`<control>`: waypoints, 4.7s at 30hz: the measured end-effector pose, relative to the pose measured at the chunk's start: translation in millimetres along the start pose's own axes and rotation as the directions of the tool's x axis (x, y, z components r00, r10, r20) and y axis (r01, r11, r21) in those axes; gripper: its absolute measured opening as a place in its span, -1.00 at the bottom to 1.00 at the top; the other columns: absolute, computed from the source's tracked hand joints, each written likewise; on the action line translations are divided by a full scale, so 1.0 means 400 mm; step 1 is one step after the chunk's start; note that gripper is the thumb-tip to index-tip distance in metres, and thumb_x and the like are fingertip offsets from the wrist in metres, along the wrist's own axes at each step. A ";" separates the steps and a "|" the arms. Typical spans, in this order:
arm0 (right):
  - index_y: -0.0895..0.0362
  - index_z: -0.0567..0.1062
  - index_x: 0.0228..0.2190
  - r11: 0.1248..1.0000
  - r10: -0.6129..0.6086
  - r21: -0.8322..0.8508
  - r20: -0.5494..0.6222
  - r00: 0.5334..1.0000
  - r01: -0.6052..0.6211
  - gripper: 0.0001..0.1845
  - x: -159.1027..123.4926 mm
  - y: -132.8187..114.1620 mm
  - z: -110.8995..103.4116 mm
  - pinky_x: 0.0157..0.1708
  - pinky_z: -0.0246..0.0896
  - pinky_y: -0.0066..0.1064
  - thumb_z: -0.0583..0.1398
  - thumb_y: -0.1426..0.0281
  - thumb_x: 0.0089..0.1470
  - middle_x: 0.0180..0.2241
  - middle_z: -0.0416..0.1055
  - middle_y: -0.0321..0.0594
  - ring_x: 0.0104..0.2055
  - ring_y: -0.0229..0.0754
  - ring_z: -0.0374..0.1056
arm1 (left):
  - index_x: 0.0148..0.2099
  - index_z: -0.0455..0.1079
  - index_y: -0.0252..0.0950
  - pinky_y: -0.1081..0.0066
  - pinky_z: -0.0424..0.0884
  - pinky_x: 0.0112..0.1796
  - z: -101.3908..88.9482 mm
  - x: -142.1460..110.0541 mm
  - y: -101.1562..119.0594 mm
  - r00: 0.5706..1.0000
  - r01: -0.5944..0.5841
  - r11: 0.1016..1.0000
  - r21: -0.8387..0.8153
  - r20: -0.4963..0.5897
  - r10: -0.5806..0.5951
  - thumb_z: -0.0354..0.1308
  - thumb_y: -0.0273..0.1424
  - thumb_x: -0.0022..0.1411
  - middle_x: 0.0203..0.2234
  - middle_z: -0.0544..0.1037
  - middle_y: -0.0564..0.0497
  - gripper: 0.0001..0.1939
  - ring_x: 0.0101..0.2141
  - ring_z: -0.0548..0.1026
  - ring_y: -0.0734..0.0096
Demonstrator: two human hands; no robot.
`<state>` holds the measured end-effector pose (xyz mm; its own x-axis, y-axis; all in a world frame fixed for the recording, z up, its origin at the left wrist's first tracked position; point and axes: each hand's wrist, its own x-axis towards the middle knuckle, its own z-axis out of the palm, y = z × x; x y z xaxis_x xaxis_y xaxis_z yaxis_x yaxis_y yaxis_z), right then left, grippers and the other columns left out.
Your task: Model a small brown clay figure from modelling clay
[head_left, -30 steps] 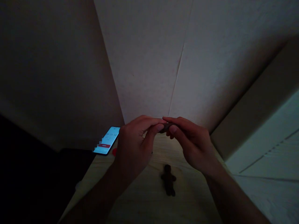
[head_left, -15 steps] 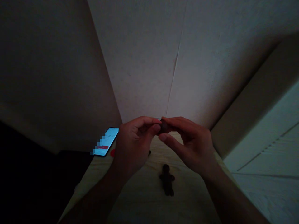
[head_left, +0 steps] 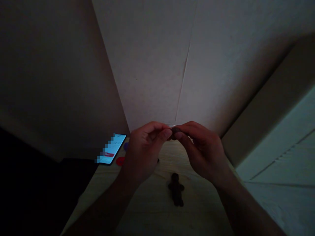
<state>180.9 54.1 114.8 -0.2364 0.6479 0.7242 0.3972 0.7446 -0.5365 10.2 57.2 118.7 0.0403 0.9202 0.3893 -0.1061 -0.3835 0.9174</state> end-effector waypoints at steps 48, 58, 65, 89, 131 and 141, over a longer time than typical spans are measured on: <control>0.09 0.65 -0.42 0.794 0.351 0.522 0.025 0.936 -0.312 -0.83 0.021 0.015 0.006 -0.41 0.45 -0.42 0.49 0.30 0.02 -0.49 0.57 -0.31 -0.46 -0.26 0.46 | -0.22 0.59 -0.31 0.37 0.58 -0.15 -0.003 -0.003 0.005 0.983 0.123 0.988 -0.090 0.150 -0.109 0.39 -0.43 0.23 -0.30 0.73 -0.03 -0.92 -0.22 0.69 0.31; 0.11 0.49 -0.50 0.484 0.438 0.726 0.282 0.854 -0.488 -0.65 0.016 0.009 0.027 -0.54 0.26 -0.42 0.36 0.15 0.16 -0.61 0.37 -0.36 -0.56 -0.28 0.33 | -0.25 0.61 -0.31 0.39 0.49 -0.27 -0.007 -0.006 0.002 0.934 0.235 0.947 -0.219 0.319 -0.158 0.37 -0.38 0.24 -0.42 0.68 -0.02 -0.91 -0.37 0.60 0.37; 0.02 0.67 -0.25 0.909 0.304 0.364 -0.241 0.922 -0.205 -0.76 -0.003 -0.001 0.031 -0.32 0.50 -0.32 0.51 0.38 -0.01 -0.32 0.61 -0.26 -0.36 -0.21 0.51 | -0.18 0.62 -0.25 0.37 0.52 -0.16 0.002 -0.001 -0.026 0.995 0.089 0.976 -0.198 0.052 -0.080 0.39 -0.39 0.25 -0.32 0.71 0.02 -0.91 -0.28 0.63 0.36; 0.16 0.61 -0.18 0.998 -0.005 -0.068 0.082 0.997 0.011 -0.87 0.003 -0.005 -0.003 -0.21 0.40 -0.37 0.22 0.48 0.34 -0.28 0.59 -0.19 -0.25 -0.20 0.50 | -0.19 0.66 -0.24 0.42 0.58 -0.15 -0.059 0.013 0.025 0.988 -0.086 0.957 0.277 0.144 0.047 0.34 -0.36 0.29 -0.17 0.61 -0.04 -0.91 -0.14 0.61 0.32; 0.05 0.69 -0.26 0.923 0.247 0.328 -0.108 0.963 -0.200 -0.95 0.004 -0.003 0.016 -0.25 0.51 -0.33 0.38 0.39 0.20 -0.30 0.64 -0.24 -0.29 -0.20 0.55 | -0.24 0.58 -0.26 0.28 0.65 -0.17 -0.015 0.007 0.002 0.997 0.078 0.996 -0.033 0.000 -0.078 0.51 -0.45 0.06 -0.35 0.74 0.01 -0.79 -0.28 0.72 0.26; -0.02 0.75 -0.21 0.888 0.244 0.405 -0.013 0.970 -0.218 -0.83 0.002 -0.009 0.019 -0.19 0.52 -0.28 0.46 0.35 0.10 -0.29 0.67 -0.23 -0.22 -0.14 0.58 | -0.21 0.65 -0.20 0.34 0.63 -0.11 -0.010 -0.010 0.005 0.998 -0.059 0.996 0.074 0.020 0.057 0.38 -0.51 0.21 -0.25 0.75 0.02 -0.88 -0.21 0.70 0.31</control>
<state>172.6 53.2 114.0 -0.1208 0.8079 0.5768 0.0456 0.5850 -0.8098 5.8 52.9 118.7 0.0543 0.8950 0.4427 -0.0342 -0.4415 0.8966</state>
